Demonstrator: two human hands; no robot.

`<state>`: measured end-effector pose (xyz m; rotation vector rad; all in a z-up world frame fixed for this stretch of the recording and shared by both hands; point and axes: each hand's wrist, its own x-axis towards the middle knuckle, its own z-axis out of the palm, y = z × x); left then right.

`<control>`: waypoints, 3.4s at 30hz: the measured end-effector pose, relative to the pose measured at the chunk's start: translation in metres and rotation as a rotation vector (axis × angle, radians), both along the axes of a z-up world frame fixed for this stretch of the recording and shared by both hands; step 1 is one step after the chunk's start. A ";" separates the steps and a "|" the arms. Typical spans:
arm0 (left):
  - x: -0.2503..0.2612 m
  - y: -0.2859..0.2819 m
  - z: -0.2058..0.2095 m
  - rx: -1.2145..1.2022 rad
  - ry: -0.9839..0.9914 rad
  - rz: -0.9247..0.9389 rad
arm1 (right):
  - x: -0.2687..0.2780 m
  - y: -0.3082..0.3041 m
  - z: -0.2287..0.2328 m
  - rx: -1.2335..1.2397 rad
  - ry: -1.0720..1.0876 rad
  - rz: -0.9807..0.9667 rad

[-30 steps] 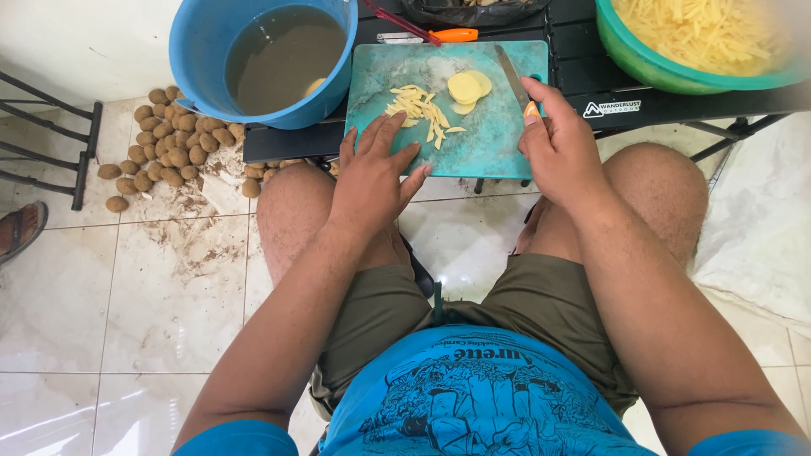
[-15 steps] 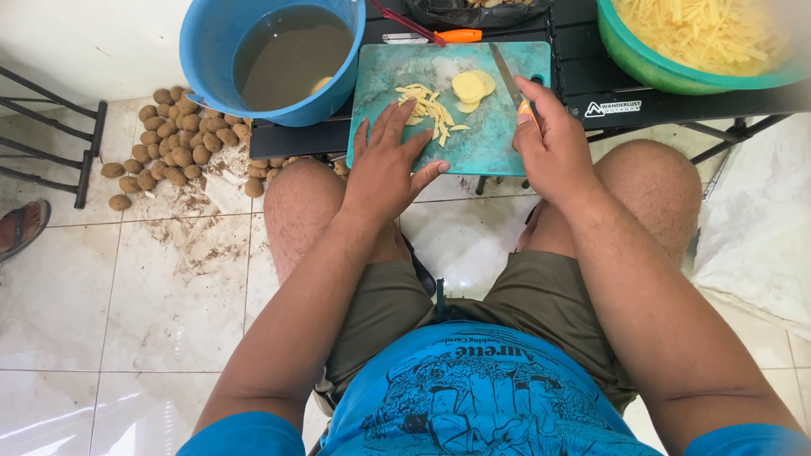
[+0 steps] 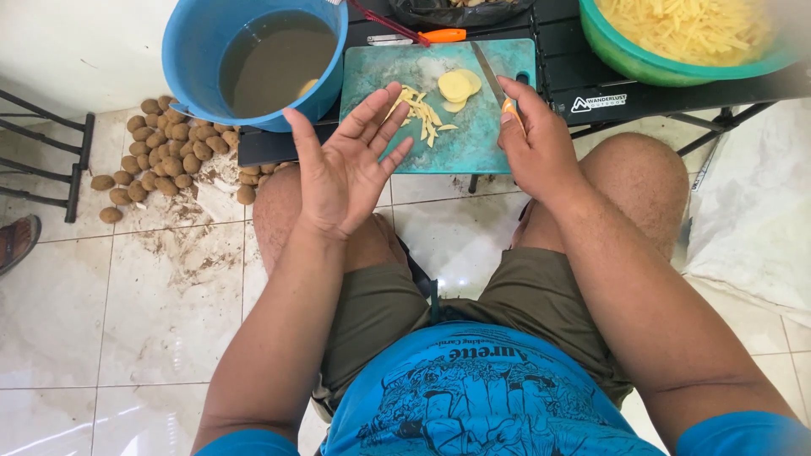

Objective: Slicing peeled potatoes into thin strips for fries using a knife on a cutting board

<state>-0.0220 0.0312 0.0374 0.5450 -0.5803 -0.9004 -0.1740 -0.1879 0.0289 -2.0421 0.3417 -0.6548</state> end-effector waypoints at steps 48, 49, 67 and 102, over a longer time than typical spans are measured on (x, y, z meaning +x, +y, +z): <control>0.046 0.006 -0.010 0.982 -1.661 0.694 | 0.018 0.067 -0.001 0.178 -0.009 0.153; 0.047 0.005 -0.015 0.983 -1.656 0.696 | 0.020 0.070 -0.007 0.176 -0.005 0.156; 0.041 -0.018 -0.030 0.614 -0.601 0.361 | 0.036 0.100 -0.018 0.836 -0.047 0.225; 0.051 0.004 -0.033 1.030 -1.571 0.608 | 0.010 0.111 0.006 -0.141 0.512 0.133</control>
